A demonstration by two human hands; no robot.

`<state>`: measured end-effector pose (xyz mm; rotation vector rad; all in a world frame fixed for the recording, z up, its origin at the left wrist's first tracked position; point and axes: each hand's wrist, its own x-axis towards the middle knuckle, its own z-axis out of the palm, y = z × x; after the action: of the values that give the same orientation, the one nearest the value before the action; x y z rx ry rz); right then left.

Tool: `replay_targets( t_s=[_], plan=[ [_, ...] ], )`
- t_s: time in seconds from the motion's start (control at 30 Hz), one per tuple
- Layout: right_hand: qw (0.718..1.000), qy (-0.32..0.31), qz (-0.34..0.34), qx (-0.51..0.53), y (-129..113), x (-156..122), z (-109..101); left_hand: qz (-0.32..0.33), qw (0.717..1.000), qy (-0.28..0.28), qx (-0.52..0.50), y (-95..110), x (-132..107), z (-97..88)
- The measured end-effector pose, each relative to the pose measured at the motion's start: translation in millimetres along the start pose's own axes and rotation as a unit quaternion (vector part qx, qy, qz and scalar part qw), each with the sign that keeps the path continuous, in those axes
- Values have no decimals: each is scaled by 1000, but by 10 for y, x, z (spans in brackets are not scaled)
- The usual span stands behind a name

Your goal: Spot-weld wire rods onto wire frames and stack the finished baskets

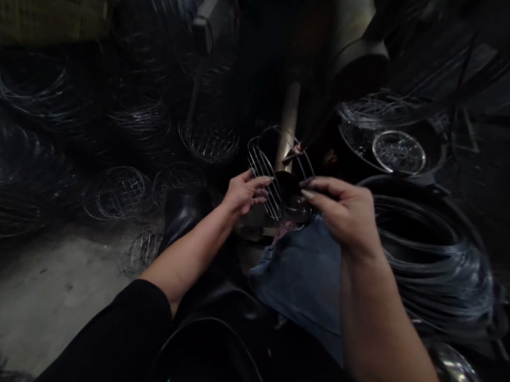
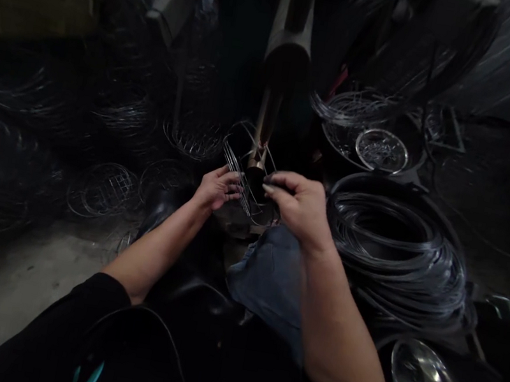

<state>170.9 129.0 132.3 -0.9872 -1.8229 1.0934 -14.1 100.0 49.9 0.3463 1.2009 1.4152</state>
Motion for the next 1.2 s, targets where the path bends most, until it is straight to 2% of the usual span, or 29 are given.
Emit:
replay_targets(
  t_s=[0.1,0.23,0.6,0.83,1.2],
  plan=[
    [999,22,-43,-15,111,-93,25,18,1000,-7,-19,-23,11,-10],
    [996,52,-66,-14,192,-146,46,30,999,-17,-30,-50,65,9],
    [993,106,-47,-31,134,-81,73,16,998,-24,-52,-61,142,71],
    [990,95,-82,-59,110,-65,104,17,998,-22,-50,-65,155,47],
    [991,104,-53,-66,28,9,100,-9,998,-17,-60,-127,174,106]
  ],
)
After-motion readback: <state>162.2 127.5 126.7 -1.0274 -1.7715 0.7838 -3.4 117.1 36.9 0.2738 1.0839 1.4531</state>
